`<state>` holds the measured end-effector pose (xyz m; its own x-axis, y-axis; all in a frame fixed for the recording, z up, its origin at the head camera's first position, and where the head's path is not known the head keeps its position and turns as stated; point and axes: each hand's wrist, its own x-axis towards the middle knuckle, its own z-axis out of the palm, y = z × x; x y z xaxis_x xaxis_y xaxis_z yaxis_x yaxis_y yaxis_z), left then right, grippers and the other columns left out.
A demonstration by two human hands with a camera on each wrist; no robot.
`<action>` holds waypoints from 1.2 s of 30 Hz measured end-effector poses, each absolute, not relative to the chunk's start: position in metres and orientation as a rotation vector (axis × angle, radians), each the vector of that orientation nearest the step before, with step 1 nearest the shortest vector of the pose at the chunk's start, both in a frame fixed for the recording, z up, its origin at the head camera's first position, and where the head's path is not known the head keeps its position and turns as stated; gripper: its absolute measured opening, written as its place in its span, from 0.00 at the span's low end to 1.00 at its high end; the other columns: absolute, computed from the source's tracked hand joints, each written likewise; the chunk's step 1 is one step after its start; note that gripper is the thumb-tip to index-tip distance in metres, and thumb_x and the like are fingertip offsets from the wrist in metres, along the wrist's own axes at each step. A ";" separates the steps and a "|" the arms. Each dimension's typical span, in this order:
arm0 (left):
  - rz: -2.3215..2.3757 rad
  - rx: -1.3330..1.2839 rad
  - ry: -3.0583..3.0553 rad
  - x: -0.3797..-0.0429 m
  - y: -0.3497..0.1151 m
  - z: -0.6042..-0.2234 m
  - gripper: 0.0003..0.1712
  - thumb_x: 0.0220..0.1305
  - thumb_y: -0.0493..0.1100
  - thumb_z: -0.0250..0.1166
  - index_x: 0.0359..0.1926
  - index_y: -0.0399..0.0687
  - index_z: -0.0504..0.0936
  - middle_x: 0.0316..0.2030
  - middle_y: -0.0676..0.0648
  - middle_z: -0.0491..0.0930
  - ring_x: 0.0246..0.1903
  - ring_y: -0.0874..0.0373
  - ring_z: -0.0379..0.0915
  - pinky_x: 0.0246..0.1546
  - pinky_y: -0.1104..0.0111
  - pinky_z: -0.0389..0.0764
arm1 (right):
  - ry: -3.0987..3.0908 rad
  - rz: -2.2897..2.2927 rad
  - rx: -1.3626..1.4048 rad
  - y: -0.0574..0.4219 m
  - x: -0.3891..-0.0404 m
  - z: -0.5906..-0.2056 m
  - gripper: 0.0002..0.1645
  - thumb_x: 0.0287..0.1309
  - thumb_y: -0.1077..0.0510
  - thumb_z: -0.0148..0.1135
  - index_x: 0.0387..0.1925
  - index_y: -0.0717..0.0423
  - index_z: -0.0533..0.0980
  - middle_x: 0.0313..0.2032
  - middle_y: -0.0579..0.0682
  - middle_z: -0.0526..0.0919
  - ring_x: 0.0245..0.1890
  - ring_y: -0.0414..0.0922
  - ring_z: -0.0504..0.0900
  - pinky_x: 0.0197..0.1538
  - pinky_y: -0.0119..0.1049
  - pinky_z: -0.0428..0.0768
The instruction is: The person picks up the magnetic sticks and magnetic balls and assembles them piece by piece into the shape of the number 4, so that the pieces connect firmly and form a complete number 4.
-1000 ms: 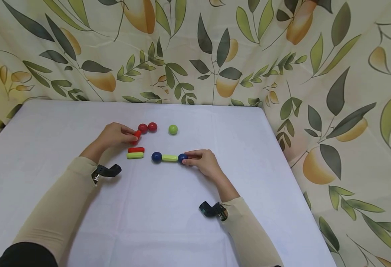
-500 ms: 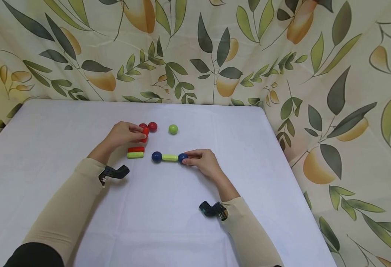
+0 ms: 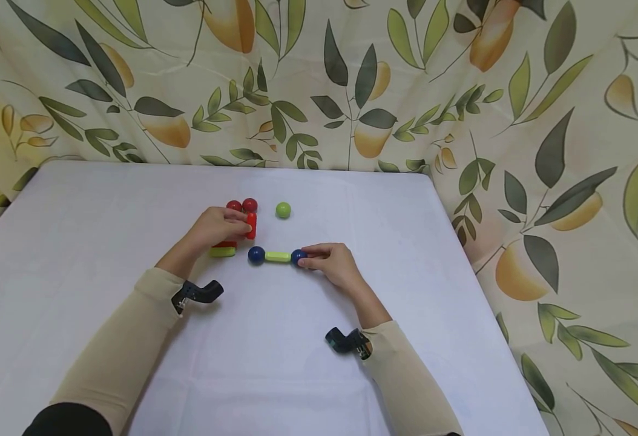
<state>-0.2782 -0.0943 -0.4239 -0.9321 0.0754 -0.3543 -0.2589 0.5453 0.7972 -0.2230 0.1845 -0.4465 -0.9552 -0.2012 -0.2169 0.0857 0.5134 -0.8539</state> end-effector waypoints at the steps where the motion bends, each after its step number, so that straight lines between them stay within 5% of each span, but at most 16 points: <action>1: 1.355 -0.151 2.430 -0.277 -0.093 -0.424 0.24 0.60 0.50 0.69 0.56 0.47 0.81 0.53 0.44 0.82 0.52 0.50 0.77 0.56 0.59 0.78 | 2.470 -1.414 -0.095 0.185 -0.223 -0.447 0.23 0.54 0.53 0.74 0.52 0.55 0.83 0.45 0.53 0.88 0.44 0.43 0.86 0.49 0.34 0.77; 13: 1.369 -0.094 2.402 -0.266 -0.088 -0.428 0.21 0.60 0.47 0.69 0.52 0.45 0.81 0.45 0.45 0.86 0.41 0.54 0.83 0.45 0.66 0.83 | 2.473 -1.395 -0.068 0.184 -0.225 -0.448 0.23 0.53 0.52 0.74 0.52 0.53 0.83 0.45 0.52 0.88 0.43 0.43 0.86 0.54 0.38 0.76; 36: 1.379 -0.071 2.435 -0.257 -0.085 -0.434 0.21 0.62 0.47 0.68 0.54 0.43 0.82 0.47 0.43 0.85 0.41 0.54 0.83 0.46 0.66 0.83 | 2.482 -1.410 -0.083 0.182 -0.220 -0.444 0.23 0.53 0.53 0.74 0.51 0.55 0.83 0.45 0.54 0.88 0.45 0.44 0.85 0.50 0.34 0.77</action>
